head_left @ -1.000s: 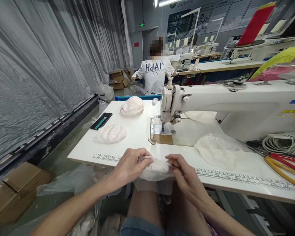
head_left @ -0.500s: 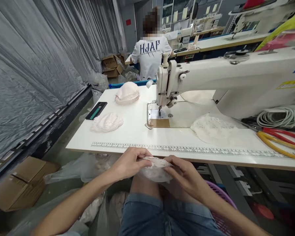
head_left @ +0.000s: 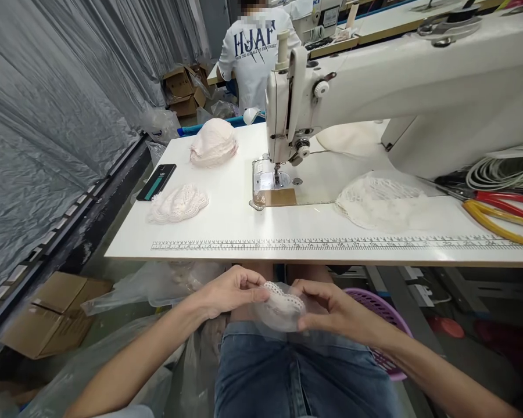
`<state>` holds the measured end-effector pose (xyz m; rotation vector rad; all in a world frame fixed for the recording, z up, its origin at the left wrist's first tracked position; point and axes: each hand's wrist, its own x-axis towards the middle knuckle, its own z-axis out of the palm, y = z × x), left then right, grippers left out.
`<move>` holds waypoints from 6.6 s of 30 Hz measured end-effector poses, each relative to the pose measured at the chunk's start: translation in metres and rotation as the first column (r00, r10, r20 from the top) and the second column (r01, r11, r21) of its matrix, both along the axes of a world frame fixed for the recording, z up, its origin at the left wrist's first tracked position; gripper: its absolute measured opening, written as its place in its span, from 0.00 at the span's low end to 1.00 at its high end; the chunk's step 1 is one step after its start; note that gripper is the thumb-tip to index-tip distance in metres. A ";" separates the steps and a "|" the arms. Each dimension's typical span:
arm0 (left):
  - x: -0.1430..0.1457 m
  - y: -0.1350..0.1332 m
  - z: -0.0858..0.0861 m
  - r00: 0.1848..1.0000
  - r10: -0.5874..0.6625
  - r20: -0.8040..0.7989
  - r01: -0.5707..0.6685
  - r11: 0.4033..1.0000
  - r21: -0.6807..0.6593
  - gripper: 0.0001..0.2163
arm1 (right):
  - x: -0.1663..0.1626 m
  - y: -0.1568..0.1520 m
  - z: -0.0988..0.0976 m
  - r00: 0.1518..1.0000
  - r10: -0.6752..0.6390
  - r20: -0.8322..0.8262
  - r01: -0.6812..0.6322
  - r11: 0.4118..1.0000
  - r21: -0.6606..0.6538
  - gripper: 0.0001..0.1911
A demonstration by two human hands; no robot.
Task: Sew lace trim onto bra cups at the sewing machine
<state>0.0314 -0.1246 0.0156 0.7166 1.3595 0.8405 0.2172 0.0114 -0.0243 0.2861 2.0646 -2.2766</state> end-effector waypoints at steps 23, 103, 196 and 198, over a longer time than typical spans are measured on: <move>0.017 0.000 -0.045 0.966 0.214 0.143 -0.194 0.971 -0.139 0.16 | -0.002 0.003 -0.020 0.991 -0.051 0.120 0.055 0.998 -0.025 0.16; 0.030 -0.013 -0.048 0.980 0.135 0.148 -0.110 0.980 -0.164 0.21 | 0.017 0.010 -0.047 0.936 0.121 0.330 -0.021 0.957 -0.290 0.14; 0.009 0.017 -0.029 0.949 -0.001 0.316 0.075 0.972 -0.222 0.12 | -0.006 0.001 -0.010 0.931 0.125 -0.343 0.177 0.667 0.724 0.12; 0.004 0.018 -0.024 0.954 0.021 0.299 0.052 0.971 -0.233 0.12 | -0.005 0.006 -0.008 0.868 0.208 -0.451 0.250 0.602 0.759 0.09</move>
